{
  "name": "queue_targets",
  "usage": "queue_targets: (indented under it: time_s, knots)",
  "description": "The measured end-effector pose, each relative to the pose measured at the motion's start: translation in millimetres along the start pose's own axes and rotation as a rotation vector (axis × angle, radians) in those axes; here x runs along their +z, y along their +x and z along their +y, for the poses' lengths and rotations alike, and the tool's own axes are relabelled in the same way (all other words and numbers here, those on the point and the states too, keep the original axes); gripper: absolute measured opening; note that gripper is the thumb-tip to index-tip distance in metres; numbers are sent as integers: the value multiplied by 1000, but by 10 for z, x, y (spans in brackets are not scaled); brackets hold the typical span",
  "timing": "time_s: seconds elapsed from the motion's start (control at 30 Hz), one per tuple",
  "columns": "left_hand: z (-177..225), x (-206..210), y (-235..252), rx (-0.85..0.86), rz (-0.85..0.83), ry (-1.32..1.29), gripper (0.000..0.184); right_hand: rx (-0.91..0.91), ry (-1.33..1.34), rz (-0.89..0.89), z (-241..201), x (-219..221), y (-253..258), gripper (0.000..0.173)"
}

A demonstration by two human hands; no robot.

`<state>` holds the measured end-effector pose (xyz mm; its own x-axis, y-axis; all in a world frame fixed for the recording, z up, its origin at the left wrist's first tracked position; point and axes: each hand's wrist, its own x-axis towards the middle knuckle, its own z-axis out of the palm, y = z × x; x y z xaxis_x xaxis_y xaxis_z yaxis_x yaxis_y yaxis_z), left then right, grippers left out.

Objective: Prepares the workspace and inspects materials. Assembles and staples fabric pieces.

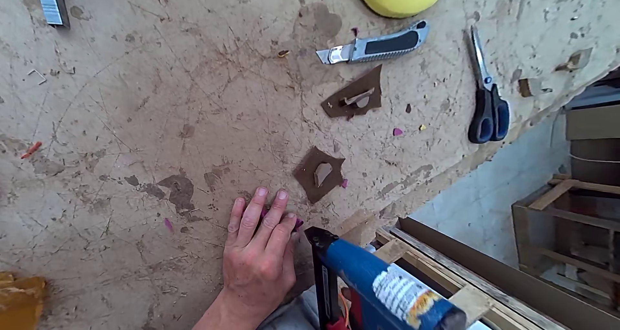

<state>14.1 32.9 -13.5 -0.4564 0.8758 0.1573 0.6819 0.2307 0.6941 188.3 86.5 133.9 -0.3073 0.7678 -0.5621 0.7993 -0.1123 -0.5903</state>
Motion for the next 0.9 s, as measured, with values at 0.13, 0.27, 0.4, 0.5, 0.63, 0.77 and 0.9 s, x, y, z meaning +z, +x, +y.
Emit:
queue_targets:
  time_s: [0.13,0.27,0.4,0.5,0.63,0.77,0.9]
  knots:
    - [-1,-1,2,7,-6,14,24,32,59,-29,54,34,100,34]
    - [-4,-4,3,6,-15,19,24,29,89,-38,78,39,113,35]
    - [2,-9,1,5,-20,24,24,28,80,-46,46,37,114,34]
    - [0,-6,1,9,-13,23,24,20,53,-50,19,42,127,34]
    - [1,-14,-9,9,-28,34,24,-15,-76,-16,0,69,70,34]
    - [-4,-9,-14,8,-38,31,27,-30,-155,-61,-79,89,52,38]
    - [1,-9,-9,8,-36,35,27,44,-244,-72,-205,134,30,44]
